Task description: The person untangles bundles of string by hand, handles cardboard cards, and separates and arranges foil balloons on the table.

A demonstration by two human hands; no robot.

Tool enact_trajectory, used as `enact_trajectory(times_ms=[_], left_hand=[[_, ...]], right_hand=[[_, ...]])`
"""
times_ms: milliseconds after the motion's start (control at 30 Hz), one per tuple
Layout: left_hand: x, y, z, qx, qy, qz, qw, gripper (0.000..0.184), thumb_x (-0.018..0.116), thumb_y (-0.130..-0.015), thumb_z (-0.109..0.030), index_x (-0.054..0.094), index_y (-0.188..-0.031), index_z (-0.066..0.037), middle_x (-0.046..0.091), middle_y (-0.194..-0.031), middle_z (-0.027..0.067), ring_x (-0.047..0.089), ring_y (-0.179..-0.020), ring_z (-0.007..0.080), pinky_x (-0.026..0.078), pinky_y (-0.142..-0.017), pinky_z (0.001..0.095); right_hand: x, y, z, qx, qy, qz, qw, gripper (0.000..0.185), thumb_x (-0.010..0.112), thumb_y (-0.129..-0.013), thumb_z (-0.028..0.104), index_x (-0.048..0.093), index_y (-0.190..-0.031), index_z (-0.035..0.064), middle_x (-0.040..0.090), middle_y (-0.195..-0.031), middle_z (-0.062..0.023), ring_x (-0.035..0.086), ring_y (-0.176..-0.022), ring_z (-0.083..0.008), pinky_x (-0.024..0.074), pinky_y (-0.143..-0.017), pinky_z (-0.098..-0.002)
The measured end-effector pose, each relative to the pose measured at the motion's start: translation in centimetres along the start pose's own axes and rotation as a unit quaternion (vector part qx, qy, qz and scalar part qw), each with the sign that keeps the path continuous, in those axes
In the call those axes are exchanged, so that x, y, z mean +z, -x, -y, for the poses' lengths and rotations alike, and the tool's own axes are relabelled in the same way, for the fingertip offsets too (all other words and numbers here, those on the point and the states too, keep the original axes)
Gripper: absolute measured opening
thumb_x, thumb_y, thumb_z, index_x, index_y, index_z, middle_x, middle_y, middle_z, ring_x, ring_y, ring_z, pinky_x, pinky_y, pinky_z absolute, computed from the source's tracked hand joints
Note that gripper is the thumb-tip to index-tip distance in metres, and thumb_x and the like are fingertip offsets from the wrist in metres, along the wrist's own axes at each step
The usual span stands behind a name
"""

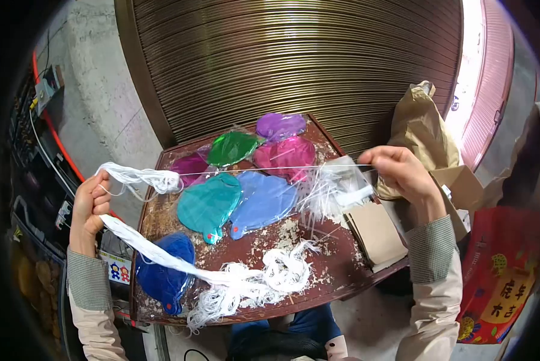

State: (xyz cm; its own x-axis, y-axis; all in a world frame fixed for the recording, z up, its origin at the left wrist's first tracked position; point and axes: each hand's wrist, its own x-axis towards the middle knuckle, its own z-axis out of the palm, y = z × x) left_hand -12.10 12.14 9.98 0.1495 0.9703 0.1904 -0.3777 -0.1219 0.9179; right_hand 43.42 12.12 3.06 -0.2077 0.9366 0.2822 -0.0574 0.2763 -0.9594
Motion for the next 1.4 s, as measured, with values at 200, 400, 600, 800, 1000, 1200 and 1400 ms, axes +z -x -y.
enact_trajectory(times_ms=[200,400,600,800,1000,1200,1400], left_hand=[[0.0,0.8,-0.5,-0.045,-0.081,-0.027,0.995,0.014,0.044,-0.092,-0.014,0.052,-0.084,-0.004,0.035,-0.052,-0.0075,0.021,-0.037,-0.0019,0.012,-0.029,0.0129],[2.5,2.0,5.7,-0.127,-0.212,-0.001,0.969,0.015,0.046,-0.091,-0.013,0.052,-0.081,-0.003,0.039,-0.052,-0.0056,0.025,-0.037,0.0008,0.018,-0.030,0.0147],[0.3,2.2,15.9,-0.201,-0.084,-0.080,0.973,0.013,0.045,-0.091,-0.012,0.050,-0.084,-0.004,0.040,-0.054,-0.0049,0.027,-0.039,0.0015,0.020,-0.032,0.0161],[-1.4,1.7,25.6,-0.271,-0.066,-0.118,0.953,0.013,0.044,-0.091,-0.013,0.050,-0.083,-0.005,0.041,-0.054,-0.0047,0.028,-0.039,0.0016,0.021,-0.032,0.0161],[-3.2,-1.6,28.4,-0.241,-0.142,-0.167,0.945,0.014,0.044,-0.091,-0.014,0.051,-0.083,-0.005,0.041,-0.054,-0.0045,0.028,-0.040,0.0018,0.022,-0.032,0.0161],[-3.1,-3.5,28.5,-0.225,-0.196,-0.171,0.939,0.014,0.043,-0.092,-0.014,0.051,-0.083,-0.006,0.041,-0.055,-0.0044,0.029,-0.040,0.0019,0.022,-0.033,0.0161],[-1.5,-3.9,26.9,-0.208,-0.226,-0.155,0.939,0.015,0.043,-0.092,-0.015,0.051,-0.083,-0.006,0.042,-0.055,-0.0042,0.030,-0.040,0.0020,0.023,-0.033,0.0161]], right_hand=[[-3.9,1.5,2.7,-0.178,-0.096,-0.133,0.970,0.014,0.053,-0.085,0.011,0.055,-0.098,0.0052,0.040,-0.050,0.0077,0.030,-0.037,-0.0008,0.0205,-0.029,-0.0148],[-13.9,1.5,7.7,-0.288,-0.193,-0.195,0.918,0.017,0.046,-0.092,0.015,0.051,-0.102,0.0030,0.034,-0.055,0.0070,0.025,-0.040,-0.0034,0.0220,-0.030,-0.0164],[-21.0,5.6,16.9,-0.347,-0.119,-0.143,0.919,0.014,0.048,-0.091,0.010,0.055,-0.099,0.0010,0.037,-0.062,0.0028,0.029,-0.047,-0.0038,0.0222,-0.039,-0.0157],[-10.5,17.6,11.9,-0.217,0.074,-0.372,0.899,0.015,0.049,-0.090,0.011,0.056,-0.099,0.0012,0.040,-0.070,0.0010,0.033,-0.054,-0.0060,0.0258,-0.045,-0.0177],[3.9,29.0,-5.0,0.228,0.087,-0.386,0.890,0.015,0.050,-0.090,0.011,0.056,-0.099,0.0013,0.043,-0.078,-0.0009,0.037,-0.060,-0.0083,0.0294,-0.052,-0.0197],[14.2,34.7,-15.3,0.477,0.067,-0.234,0.845,0.016,0.050,-0.089,0.011,0.057,-0.099,0.0015,0.045,-0.086,-0.0028,0.041,-0.067,-0.0106,0.0330,-0.058,-0.0218],[13.4,36.7,-14.8,0.513,0.109,-0.207,0.826,0.016,0.051,-0.088,0.012,0.058,-0.099,0.0016,0.048,-0.095,-0.0046,0.046,-0.074,-0.0129,0.0366,-0.064,-0.0238]])
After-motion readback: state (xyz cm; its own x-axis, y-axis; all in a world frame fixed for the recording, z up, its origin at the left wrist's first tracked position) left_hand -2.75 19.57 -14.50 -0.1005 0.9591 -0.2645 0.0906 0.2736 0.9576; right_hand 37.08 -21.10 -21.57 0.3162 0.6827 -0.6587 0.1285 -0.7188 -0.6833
